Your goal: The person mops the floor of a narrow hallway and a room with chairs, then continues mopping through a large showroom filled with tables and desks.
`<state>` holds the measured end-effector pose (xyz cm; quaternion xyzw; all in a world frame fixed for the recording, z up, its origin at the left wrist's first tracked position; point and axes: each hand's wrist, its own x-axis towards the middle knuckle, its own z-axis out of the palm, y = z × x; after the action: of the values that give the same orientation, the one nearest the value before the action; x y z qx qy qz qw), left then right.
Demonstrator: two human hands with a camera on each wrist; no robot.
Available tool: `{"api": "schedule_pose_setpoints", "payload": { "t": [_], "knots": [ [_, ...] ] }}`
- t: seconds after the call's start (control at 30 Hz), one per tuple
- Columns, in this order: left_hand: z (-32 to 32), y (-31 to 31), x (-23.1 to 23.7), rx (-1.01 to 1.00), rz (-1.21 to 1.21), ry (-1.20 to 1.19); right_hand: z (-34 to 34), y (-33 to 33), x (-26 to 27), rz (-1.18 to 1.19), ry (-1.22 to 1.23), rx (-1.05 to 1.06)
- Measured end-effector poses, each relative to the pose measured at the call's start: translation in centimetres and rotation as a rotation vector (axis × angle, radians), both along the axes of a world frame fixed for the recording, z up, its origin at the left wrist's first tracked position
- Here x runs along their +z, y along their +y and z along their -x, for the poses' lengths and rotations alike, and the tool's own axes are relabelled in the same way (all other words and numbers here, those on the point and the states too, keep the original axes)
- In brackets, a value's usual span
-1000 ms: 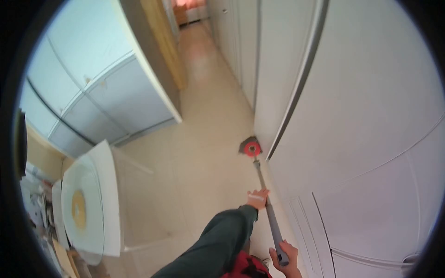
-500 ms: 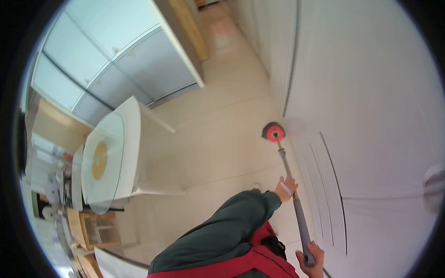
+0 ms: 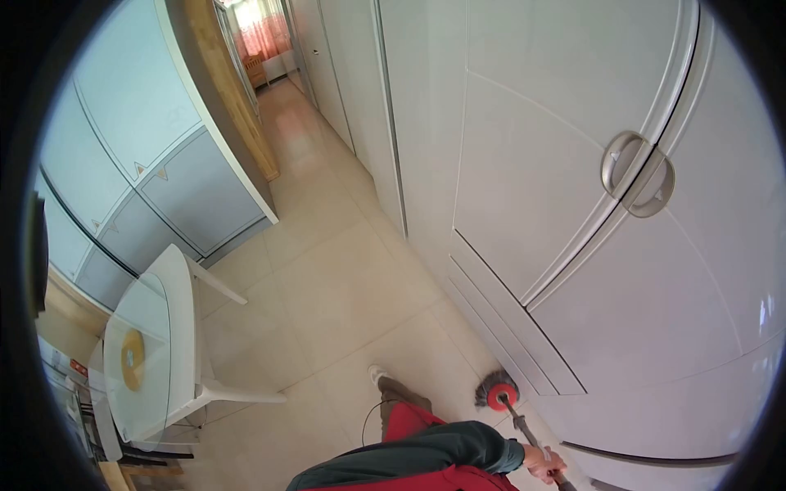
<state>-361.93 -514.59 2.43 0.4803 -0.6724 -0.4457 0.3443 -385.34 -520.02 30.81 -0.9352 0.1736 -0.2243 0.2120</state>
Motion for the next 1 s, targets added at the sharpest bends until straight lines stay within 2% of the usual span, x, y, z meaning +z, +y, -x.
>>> {"api": "schedule_pose_setpoints", "payload": {
  "t": [0.13,0.2,0.27,0.3,0.33,0.37,0.43,0.47,0.5,0.53,0.57,0.6,0.63,0.67,0.7,0.77,0.83,0.87,0.93,1.0],
  "knots": [
    [-0.6,0.5,-0.8,0.027,-0.048,0.003,-1.0,-0.3,-1.6,0.108,-0.18,0.046],
    [-3.5,1.3,-0.6,0.099,-0.058,-0.025,-3.1,-0.6,-3.1,0.093,-0.266,0.076],
    [-8.0,4.4,0.4,0.211,-0.074,-0.065,-6.6,-0.7,-5.2,-0.247,-0.386,-0.058],
    [-9.9,5.6,-0.4,0.331,-0.044,-0.088,-9.0,-0.7,-6.4,-0.422,-0.435,-0.123],
    [-12.0,6.9,-2.1,0.448,-0.014,-0.11,-12.1,-0.7,-7.4,-0.343,-0.464,0.054],
    [-14.2,8.5,-3.8,0.561,0.016,-0.13,-14.1,-0.7,-9.3,-0.281,-0.406,0.046],
    [-19.6,13.0,-5.2,0.765,-0.029,-0.162,-21.3,2.6,-12.2,-0.393,-0.538,0.158],
    [-22.7,15.2,-7.1,0.85,-0.054,-0.183,-23.0,1.7,-15.5,0.032,-0.298,0.25],
    [-25.5,17.4,-9.0,0.937,-0.079,-0.201,-24.8,2.1,-18.2,0.559,0.308,0.107],
    [-28.2,20.1,-9.4,1.049,-0.144,-0.292,-28.4,3.7,-22.9,0.122,-0.209,0.216],
    [-30.8,23.3,-9.4,1.16,-0.214,-0.38,-31.2,5.3,-25.3,0.142,0.056,0.24],
    [-33.5,26.4,-9.7,1.243,-0.265,-0.398,-36.1,9.6,-25.0,-0.112,-0.257,0.553],
    [-36.0,29.4,-10.5,1.325,-0.314,-0.414,-39.1,11.8,-26.8,-0.136,0.145,0.515],
    [-38.4,32.2,-12.0,1.396,-0.339,-0.508,-42.2,13.4,-29.8,-0.179,-0.114,0.707],
    [-40.7,34.8,-13.5,1.465,-0.364,-0.602,-46.7,17.9,-28.2,-0.344,-0.16,0.889],
    [-45.0,39.8,-14.3,1.533,-0.528,-0.703,-52.9,24.4,-27.1,-0.258,-0.171,0.989],
    [-47.5,44.3,-10.6,1.543,-0.688,-0.655,-57.1,28.7,-27.9,-0.484,-0.07,1.008],
    [-48.3,45.8,-10.1,1.551,-0.737,-0.669,-58.6,30.5,-28.6,-0.52,-0.079,1.018],
    [-48.6,47.9,-9.7,1.552,-0.836,-0.701,-59.6,33.0,-29.3,-0.599,-0.098,1.027],
    [-47.0,48.1,-9.8,1.581,-0.812,-0.738,-58.7,32.8,-29.3,-0.566,-0.11,1.059]
  ]
}}
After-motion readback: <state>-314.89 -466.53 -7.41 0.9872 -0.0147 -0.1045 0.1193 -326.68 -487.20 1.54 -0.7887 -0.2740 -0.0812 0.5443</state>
